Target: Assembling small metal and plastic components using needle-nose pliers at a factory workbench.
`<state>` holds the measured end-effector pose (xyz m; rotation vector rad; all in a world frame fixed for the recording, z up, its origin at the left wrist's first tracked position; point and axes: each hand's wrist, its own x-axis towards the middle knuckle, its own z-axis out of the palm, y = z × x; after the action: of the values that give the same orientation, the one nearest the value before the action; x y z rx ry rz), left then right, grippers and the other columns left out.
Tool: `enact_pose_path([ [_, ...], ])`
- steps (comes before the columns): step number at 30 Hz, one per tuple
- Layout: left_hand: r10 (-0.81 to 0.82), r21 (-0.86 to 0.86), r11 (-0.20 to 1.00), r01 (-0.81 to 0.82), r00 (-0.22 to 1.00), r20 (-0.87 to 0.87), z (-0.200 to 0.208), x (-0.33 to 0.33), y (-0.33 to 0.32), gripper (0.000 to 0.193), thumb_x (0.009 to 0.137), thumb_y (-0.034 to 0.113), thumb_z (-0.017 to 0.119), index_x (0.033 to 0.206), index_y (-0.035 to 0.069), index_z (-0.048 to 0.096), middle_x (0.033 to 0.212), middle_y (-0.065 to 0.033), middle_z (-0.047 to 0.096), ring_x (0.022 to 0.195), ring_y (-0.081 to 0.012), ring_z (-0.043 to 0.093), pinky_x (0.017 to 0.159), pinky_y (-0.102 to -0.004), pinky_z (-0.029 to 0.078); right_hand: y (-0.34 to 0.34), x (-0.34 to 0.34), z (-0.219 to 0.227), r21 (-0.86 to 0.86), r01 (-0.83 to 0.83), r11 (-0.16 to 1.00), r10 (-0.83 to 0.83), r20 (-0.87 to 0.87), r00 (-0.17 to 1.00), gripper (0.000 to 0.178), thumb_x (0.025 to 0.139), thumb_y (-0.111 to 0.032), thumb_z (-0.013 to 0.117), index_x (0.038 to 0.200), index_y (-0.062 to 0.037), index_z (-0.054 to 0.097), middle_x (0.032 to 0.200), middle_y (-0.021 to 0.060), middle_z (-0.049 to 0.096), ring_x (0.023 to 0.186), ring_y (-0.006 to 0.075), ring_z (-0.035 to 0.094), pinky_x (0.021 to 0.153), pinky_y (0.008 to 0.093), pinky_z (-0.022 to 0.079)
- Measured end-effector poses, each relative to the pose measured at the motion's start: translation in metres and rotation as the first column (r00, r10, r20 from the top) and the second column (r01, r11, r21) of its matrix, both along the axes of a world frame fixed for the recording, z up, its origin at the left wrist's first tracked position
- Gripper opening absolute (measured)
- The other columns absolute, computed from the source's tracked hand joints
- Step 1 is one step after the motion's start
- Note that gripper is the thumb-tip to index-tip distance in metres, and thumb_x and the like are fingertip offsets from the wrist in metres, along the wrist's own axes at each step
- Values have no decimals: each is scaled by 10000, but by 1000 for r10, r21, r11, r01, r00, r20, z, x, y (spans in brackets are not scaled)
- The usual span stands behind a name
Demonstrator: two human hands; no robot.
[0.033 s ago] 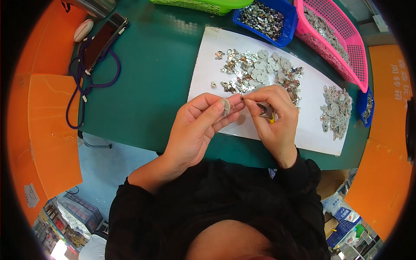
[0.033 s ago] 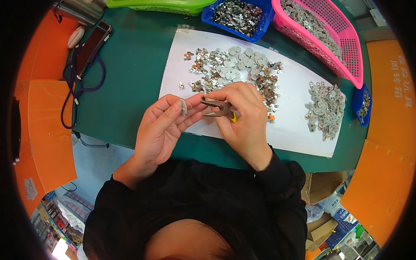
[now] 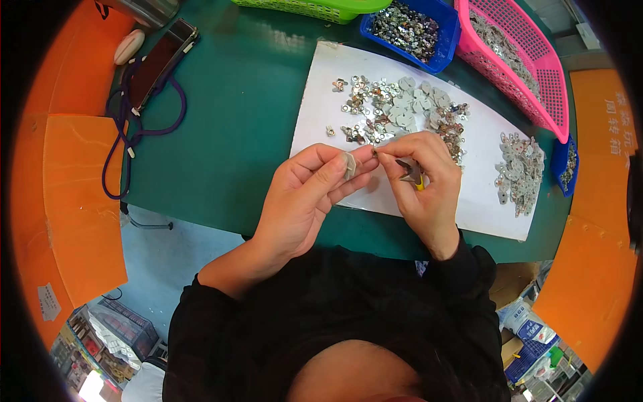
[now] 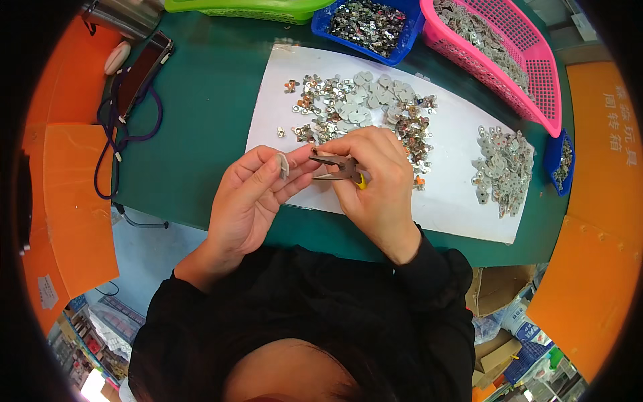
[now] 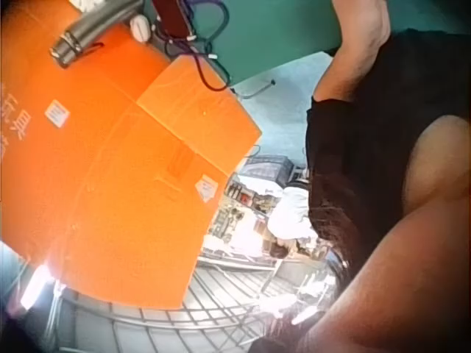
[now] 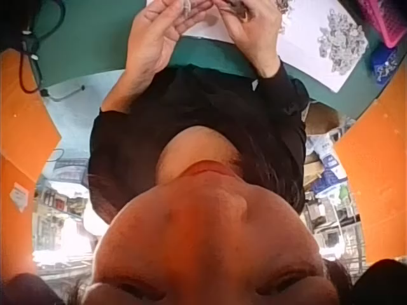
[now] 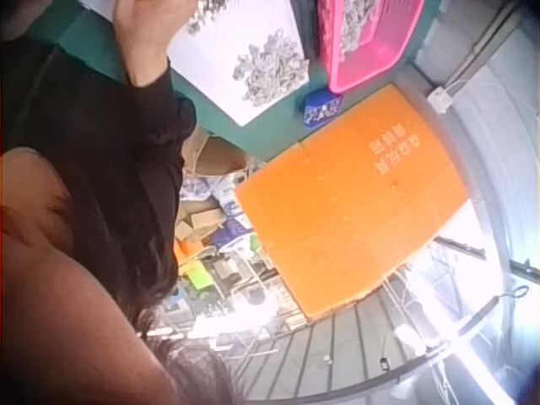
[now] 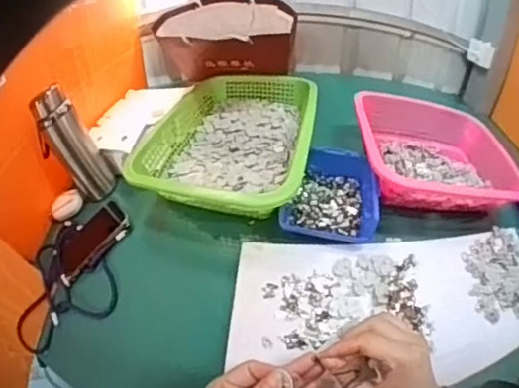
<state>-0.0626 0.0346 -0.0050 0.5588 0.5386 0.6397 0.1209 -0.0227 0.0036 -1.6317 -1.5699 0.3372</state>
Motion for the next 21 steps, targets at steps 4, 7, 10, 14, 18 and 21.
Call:
enact_pose_path([
  [4, -5, 5, 1000, 5, 1000, -13, 0, 0, 0, 163, 1037, 177, 524, 1049, 36, 605, 1325, -231, 601, 1207, -282, 611, 1065, -416, 464, 0, -2, 0, -9, 19, 1000, -19, -4, 1000, 84, 807, 5, 697, 878, -36, 679, 847, 85, 668, 805, 246, 608, 725, 326, 462],
  [7, -13, 11, 1000, 14, 1000, -5, -1, 0, 1, 167, 1036, 177, 527, 1041, 31, 609, 1338, -233, 590, 1197, -272, 616, 1060, -407, 466, 1, -3, 1, -20, 30, 999, -31, -7, 1000, 89, 802, 17, 690, 869, -37, 670, 852, 84, 667, 800, 248, 605, 721, 328, 463],
  [10, 3, 53, 999, -2, 1000, -17, -3, 3, 0, 170, 1032, 169, 536, 1059, 20, 615, 1368, -228, 568, 1193, -259, 615, 1054, -396, 466, 2, 0, -2, 49, 56, 997, -61, 106, 992, 98, 800, 28, 687, 873, -36, 670, 856, 86, 666, 794, 254, 601, 716, 328, 464],
  [14, 76, 230, 972, -44, 989, -130, -8, 7, -3, 172, 1028, 141, 540, 1091, 6, 624, 1392, -210, 552, 1199, -242, 606, 1044, -384, 469, 2, 2, -3, 82, 64, 995, -75, 137, 988, 106, 802, 38, 683, 882, -31, 669, 856, 88, 664, 790, 243, 599, 704, 317, 462],
  [18, 97, 392, 919, -27, 982, -160, -10, 7, -3, 170, 1027, 124, 539, 1101, -2, 625, 1370, -198, 572, 1200, -239, 608, 1028, -375, 483, -1, 1, 1, 27, 83, 996, -83, 3, 997, 67, 836, 25, 685, 888, -11, 663, 856, 84, 663, 792, 210, 596, 690, 293, 455],
  [21, 9, 164, 986, 6, 996, -89, 5, 12, -2, 171, 1030, 136, 533, 1094, 2, 618, 1345, -197, 590, 1201, -257, 612, 1035, -371, 487, -1, 0, 3, 31, 82, 996, -81, -33, 996, 44, 856, 15, 686, 890, 0, 661, 861, 81, 657, 791, 197, 591, 688, 285, 453],
])
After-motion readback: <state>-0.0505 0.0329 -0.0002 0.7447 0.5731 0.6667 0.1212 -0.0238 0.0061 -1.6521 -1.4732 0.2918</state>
